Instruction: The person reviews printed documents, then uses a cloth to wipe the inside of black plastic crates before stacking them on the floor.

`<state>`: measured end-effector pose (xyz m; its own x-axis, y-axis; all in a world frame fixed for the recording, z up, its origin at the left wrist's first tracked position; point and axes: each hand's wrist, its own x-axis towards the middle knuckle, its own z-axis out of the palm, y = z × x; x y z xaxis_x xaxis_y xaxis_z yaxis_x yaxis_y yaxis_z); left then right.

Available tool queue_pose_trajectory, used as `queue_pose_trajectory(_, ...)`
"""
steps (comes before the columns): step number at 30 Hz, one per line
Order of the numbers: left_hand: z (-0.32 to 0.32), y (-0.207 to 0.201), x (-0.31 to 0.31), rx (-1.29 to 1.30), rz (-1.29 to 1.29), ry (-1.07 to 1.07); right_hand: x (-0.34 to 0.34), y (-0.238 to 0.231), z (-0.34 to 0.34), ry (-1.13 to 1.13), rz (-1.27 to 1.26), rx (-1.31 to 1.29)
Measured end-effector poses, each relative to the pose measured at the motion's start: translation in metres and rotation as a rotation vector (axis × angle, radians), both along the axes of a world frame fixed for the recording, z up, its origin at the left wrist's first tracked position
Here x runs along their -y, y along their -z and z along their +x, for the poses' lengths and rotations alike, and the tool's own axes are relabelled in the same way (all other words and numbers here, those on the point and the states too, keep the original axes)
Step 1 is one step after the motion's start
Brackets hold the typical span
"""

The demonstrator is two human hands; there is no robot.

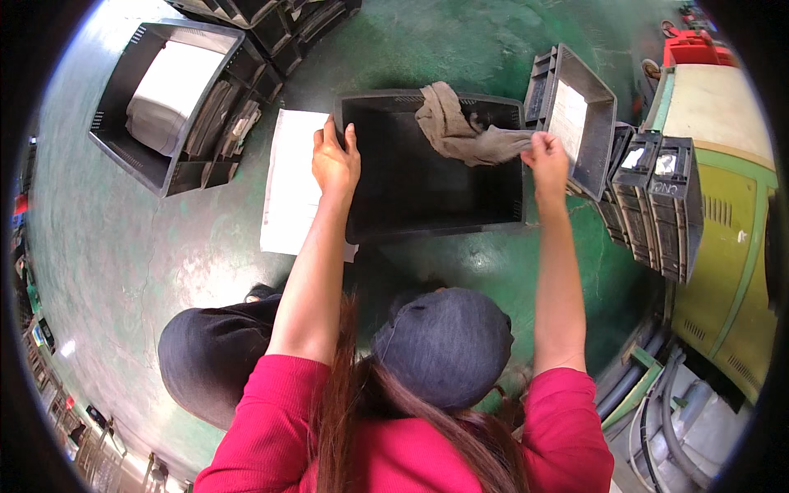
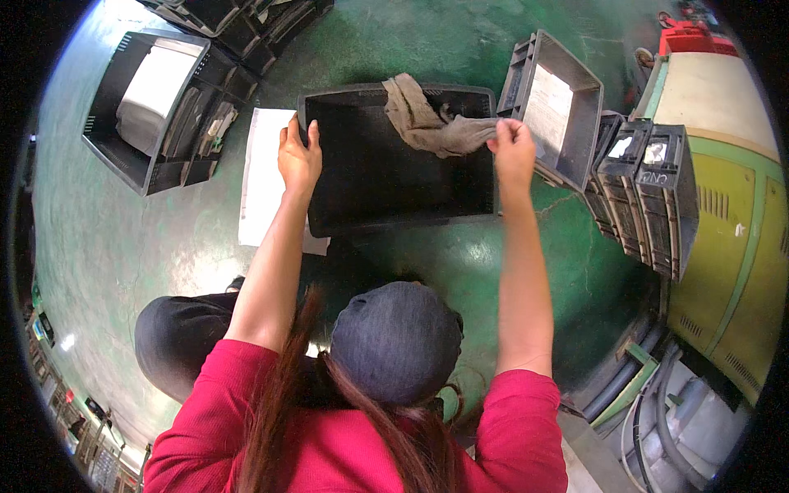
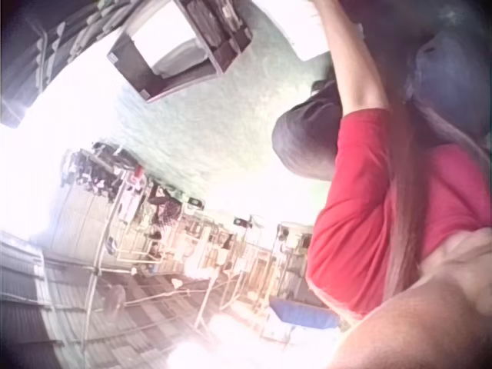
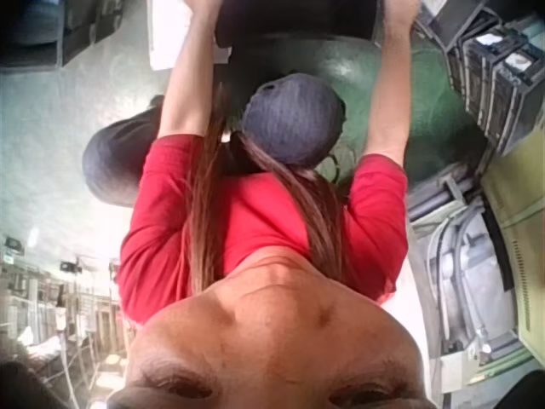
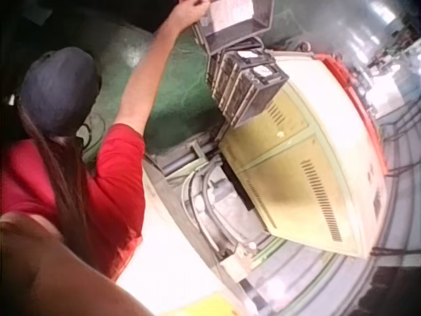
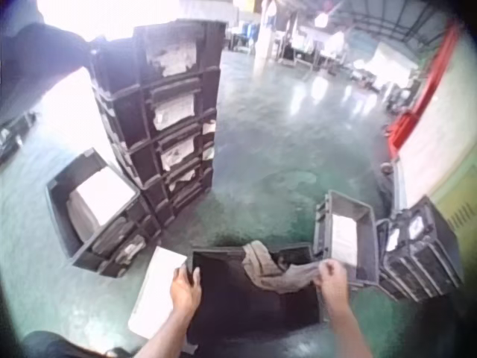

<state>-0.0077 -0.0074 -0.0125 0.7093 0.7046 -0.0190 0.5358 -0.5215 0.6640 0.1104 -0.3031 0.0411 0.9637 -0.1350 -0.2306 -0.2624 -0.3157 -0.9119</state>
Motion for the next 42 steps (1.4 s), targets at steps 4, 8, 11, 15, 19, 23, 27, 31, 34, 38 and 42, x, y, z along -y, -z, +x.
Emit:
queue_pose_trajectory(4, -0.002, -0.001, -0.008, -0.019, -0.067, -0.035, -0.067, 0.067, -0.017, -0.305, -0.672, 0.115)
queue_pose_trajectory(8, 0.005, -0.003, -0.003, -0.007, -0.086, -0.02, -0.179, 0.133, -0.025, -0.523, -0.985, -0.074)
queue_pose_trajectory(11, 0.005, -0.008, -0.002, -0.001, -0.121, -0.024, -0.213, 0.153, -0.091, -1.072, -0.684, -0.094)
queue_pose_trajectory(15, 0.0, 0.007, -0.013, 0.006, -0.13, -0.015, -0.161, 0.133, -0.054, -1.034, -0.656, 0.172)
queue_pose_trajectory(19, 0.008, -0.009, -0.006, -0.017, -0.149, -0.025, -0.043, 0.118, 0.013, -0.693, -0.864, 0.34)
queue_pose_trajectory(23, 0.012, -0.003, 0.005, -0.026, -0.147, -0.012, -0.082, 0.13, 0.01, -0.22, -0.973, 0.294)
queue_pose_trajectory(27, 0.012, -0.001, 0.006, 0.031, -0.147, 0.002, -0.191, 0.148, -0.051, -0.461, -0.811, 0.575)
queue_pose_trajectory(31, 0.007, 0.004, -0.003, -0.004, -0.13, 0.027, -0.193, 0.127, -0.044, -0.846, -0.759, 0.548)
queue_pose_trajectory(34, 0.003, -0.004, -0.005, 0.022, -0.147, 0.023, -0.121, 0.114, 0.002, -0.809, -0.79, 0.448)
queue_pose_trajectory(38, 0.013, -0.009, 0.006, -0.067, -0.22, 0.024, -0.028, 0.089, 0.035, -0.908, -1.249, 0.069)
queue_pose_trajectory(42, 0.013, -0.007, 0.004, -0.13, -0.243, 0.005, 0.005, 0.085, -0.045, -1.316, -1.431, 0.144)
